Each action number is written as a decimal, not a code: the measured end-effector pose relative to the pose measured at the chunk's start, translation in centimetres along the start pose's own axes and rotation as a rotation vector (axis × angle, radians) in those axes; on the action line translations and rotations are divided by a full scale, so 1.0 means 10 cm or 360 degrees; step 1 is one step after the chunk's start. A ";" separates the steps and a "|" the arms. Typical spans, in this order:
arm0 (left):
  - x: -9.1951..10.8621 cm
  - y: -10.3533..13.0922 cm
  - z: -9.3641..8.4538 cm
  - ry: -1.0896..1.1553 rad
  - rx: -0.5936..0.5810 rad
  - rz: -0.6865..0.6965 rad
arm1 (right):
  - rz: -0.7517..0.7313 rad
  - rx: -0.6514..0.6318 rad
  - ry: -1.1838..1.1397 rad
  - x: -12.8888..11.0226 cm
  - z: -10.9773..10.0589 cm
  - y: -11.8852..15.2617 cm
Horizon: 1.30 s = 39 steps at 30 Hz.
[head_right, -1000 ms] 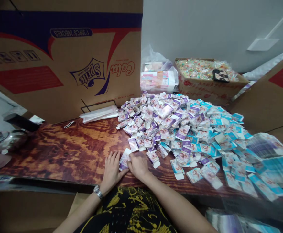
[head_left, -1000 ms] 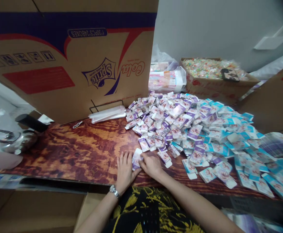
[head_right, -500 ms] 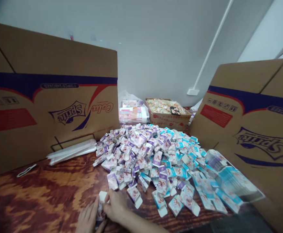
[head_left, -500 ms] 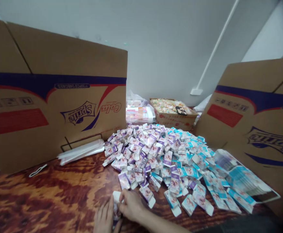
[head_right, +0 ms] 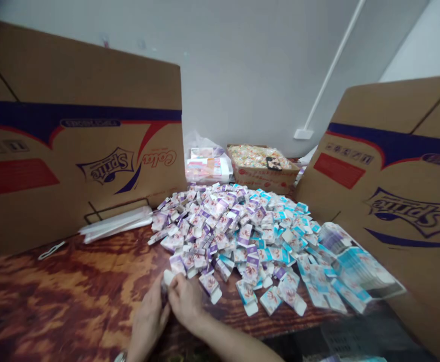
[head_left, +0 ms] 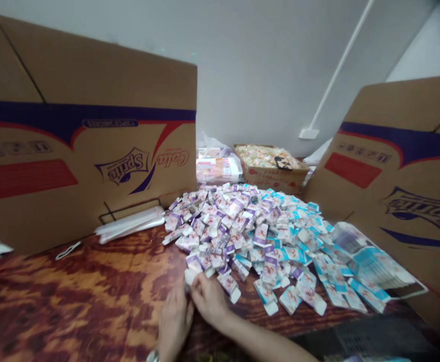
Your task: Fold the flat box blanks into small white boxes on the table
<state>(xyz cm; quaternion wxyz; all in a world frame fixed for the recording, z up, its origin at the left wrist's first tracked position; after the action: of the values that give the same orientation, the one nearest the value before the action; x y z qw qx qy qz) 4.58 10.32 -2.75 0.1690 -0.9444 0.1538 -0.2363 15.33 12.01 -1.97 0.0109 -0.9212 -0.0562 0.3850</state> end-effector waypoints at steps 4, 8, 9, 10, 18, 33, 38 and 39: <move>0.13 -0.09 -0.13 0.0001 -0.0039 -0.0013 | 0.0002 0.0003 -0.0028 -0.04 -0.13 0.04; 0.11 -0.13 -0.17 -0.0012 -0.0027 -0.0089 | -0.0050 -0.0009 -0.0207 -0.04 -0.16 0.04; 0.11 -0.14 -0.17 -0.0022 -0.0027 -0.0072 | -0.0027 -0.0038 -0.0302 -0.01 -0.13 0.03; 0.12 -0.14 -0.16 -0.0036 -0.0030 -0.0039 | 0.0004 -0.0082 -0.0416 0.02 -0.08 0.03; 0.21 -0.16 -0.16 -0.0002 -0.0085 0.0080 | -0.0015 -0.0154 -0.0592 0.05 -0.07 0.01; 0.25 -0.24 -0.41 0.0484 -0.0143 -0.0013 | -0.0199 0.0020 -0.0878 -0.15 -0.48 -0.01; 0.26 -0.21 -0.40 0.0397 -0.0136 -0.0004 | -0.0150 -0.0065 -0.0906 -0.22 -0.46 -0.06; 0.24 -0.19 -0.38 0.0383 -0.0139 -0.0035 | -0.0197 -0.0023 -0.0770 -0.26 -0.50 -0.06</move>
<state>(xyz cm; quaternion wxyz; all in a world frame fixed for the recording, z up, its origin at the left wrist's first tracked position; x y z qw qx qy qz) 5.12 10.24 2.11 0.1054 -0.9174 0.1727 -0.3428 17.05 12.41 3.39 0.0141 -0.7970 -0.1162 0.5926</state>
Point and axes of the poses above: each hand's wrist, its own y-axis away from the middle knuckle, its own z-axis out of the palm, x = y × z, the point moved 9 cm from there along -y, towards the middle knuckle, and after that the axes turned 4 degrees about -z, right-handed, at the moved point
